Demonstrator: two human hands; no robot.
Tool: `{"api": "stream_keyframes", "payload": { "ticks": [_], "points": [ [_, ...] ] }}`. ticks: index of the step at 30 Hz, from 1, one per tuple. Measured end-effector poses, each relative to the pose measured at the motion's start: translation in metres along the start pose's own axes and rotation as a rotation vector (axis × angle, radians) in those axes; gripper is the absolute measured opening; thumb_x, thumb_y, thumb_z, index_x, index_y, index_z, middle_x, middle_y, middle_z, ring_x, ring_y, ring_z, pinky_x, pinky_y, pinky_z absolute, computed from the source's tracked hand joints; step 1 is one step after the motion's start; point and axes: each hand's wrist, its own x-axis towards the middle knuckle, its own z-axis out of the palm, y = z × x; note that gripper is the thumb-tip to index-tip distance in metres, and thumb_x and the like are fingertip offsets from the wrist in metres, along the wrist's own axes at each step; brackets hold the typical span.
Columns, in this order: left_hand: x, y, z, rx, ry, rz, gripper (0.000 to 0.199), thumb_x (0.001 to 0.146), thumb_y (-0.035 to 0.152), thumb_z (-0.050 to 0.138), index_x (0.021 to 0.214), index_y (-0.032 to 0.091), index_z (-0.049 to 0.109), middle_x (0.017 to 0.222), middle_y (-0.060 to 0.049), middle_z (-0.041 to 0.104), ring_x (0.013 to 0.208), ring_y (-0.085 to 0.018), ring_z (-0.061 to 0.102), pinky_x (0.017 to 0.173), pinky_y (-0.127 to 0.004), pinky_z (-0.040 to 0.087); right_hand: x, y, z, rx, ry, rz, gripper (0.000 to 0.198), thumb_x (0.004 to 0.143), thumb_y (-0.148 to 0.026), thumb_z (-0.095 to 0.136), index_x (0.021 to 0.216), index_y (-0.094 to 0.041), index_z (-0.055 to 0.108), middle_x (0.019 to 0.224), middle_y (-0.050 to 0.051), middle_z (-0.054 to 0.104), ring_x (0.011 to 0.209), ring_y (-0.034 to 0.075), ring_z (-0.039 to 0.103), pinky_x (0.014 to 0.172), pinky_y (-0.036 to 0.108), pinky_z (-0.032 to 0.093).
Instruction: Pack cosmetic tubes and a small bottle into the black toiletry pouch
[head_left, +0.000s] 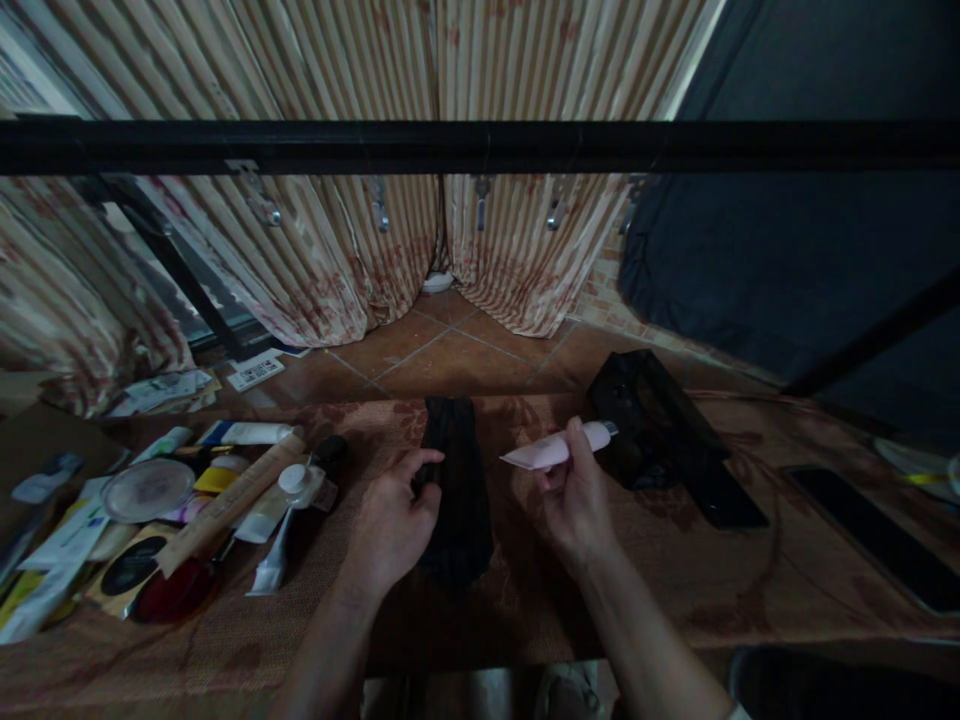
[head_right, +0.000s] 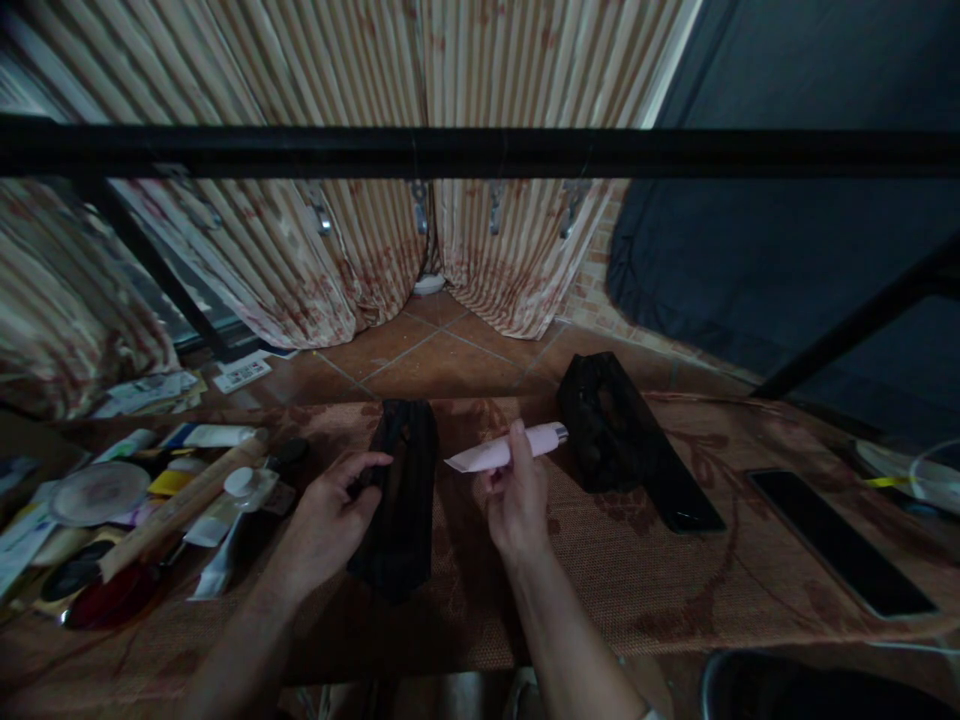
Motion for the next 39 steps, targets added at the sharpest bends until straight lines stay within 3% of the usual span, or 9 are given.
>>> {"api": "stream_keyframes", "payload": {
  "ticks": [9,12,16,22,27,31,35,39],
  "points": [
    [0.000,-0.001,0.001,0.000,-0.026,-0.031,0.041,0.080,0.014,0.046,0.113,0.024,0.068,0.097,-0.002,0.070,0.082,-0.019,0.065,0.075,-0.031,0.048,0.001,0.007,0.001,0.039,0.101,0.024,0.037,0.055,-0.024,0.090,0.076,-0.019,0.061,0.067,-0.006,0.065,0.060,0.010,0.063,0.051,0.018,0.051],
    [0.000,0.002,0.000,0.004,-0.011,-0.014,0.040,0.079,0.014,0.047,0.111,0.023,0.069,0.103,-0.003,0.070,0.088,-0.019,0.066,0.078,-0.031,0.048,0.004,0.009,-0.002,0.029,0.103,0.024,0.034,0.055,-0.020,0.088,0.075,-0.020,0.061,0.070,-0.005,0.068,0.063,0.011,0.065,0.058,0.020,0.055],
    [0.000,0.002,-0.002,0.020,-0.025,-0.033,0.040,0.080,0.015,0.047,0.112,0.023,0.068,0.099,-0.002,0.070,0.082,-0.018,0.066,0.074,-0.031,0.049,0.007,0.011,-0.005,0.023,0.098,0.019,0.031,0.056,-0.020,0.087,0.074,-0.021,0.061,0.073,-0.003,0.070,0.068,0.012,0.067,0.064,0.022,0.057],
    [0.001,0.001,-0.002,0.037,-0.022,-0.014,0.039,0.080,0.016,0.046,0.112,0.022,0.068,0.104,-0.003,0.071,0.083,-0.018,0.066,0.077,-0.032,0.049,0.008,0.014,-0.007,0.015,0.108,0.042,0.024,0.059,-0.015,0.078,0.075,-0.020,0.062,0.067,-0.003,0.067,0.061,0.012,0.064,0.057,0.022,0.054],
    [0.002,0.003,-0.002,0.050,-0.027,-0.020,0.040,0.080,0.018,0.046,0.113,0.022,0.067,0.104,-0.003,0.072,0.086,-0.020,0.068,0.078,-0.033,0.050,0.003,0.011,-0.002,0.025,0.068,0.066,0.030,0.053,-0.007,0.072,0.078,-0.020,0.061,0.069,-0.003,0.069,0.064,0.014,0.064,0.060,0.023,0.053],
    [0.001,0.002,-0.003,0.053,-0.052,-0.028,0.040,0.079,0.020,0.045,0.113,0.021,0.067,0.094,-0.002,0.072,0.071,-0.018,0.065,0.067,-0.031,0.049,-0.001,0.008,0.001,0.025,0.026,0.086,0.035,0.051,-0.006,0.071,0.082,-0.020,0.063,0.078,-0.001,0.073,0.071,0.015,0.064,0.063,0.024,0.052],
    [0.002,0.001,-0.002,0.040,-0.029,-0.004,0.039,0.079,0.020,0.046,0.111,0.022,0.067,0.100,-0.003,0.071,0.080,-0.019,0.067,0.071,-0.031,0.049,-0.004,0.006,0.002,0.053,-0.053,0.104,0.040,0.050,-0.006,0.071,0.085,-0.021,0.062,0.083,-0.001,0.073,0.075,0.015,0.064,0.067,0.025,0.052],
    [0.003,0.000,-0.001,0.041,-0.035,-0.023,0.040,0.079,0.022,0.045,0.112,0.021,0.067,0.103,-0.003,0.071,0.071,-0.017,0.065,0.067,-0.031,0.048,-0.006,0.006,0.003,0.078,-0.143,0.109,0.041,0.051,-0.005,0.073,0.088,-0.022,0.063,0.085,-0.002,0.073,0.078,0.015,0.064,0.070,0.026,0.050]
  ]
}}
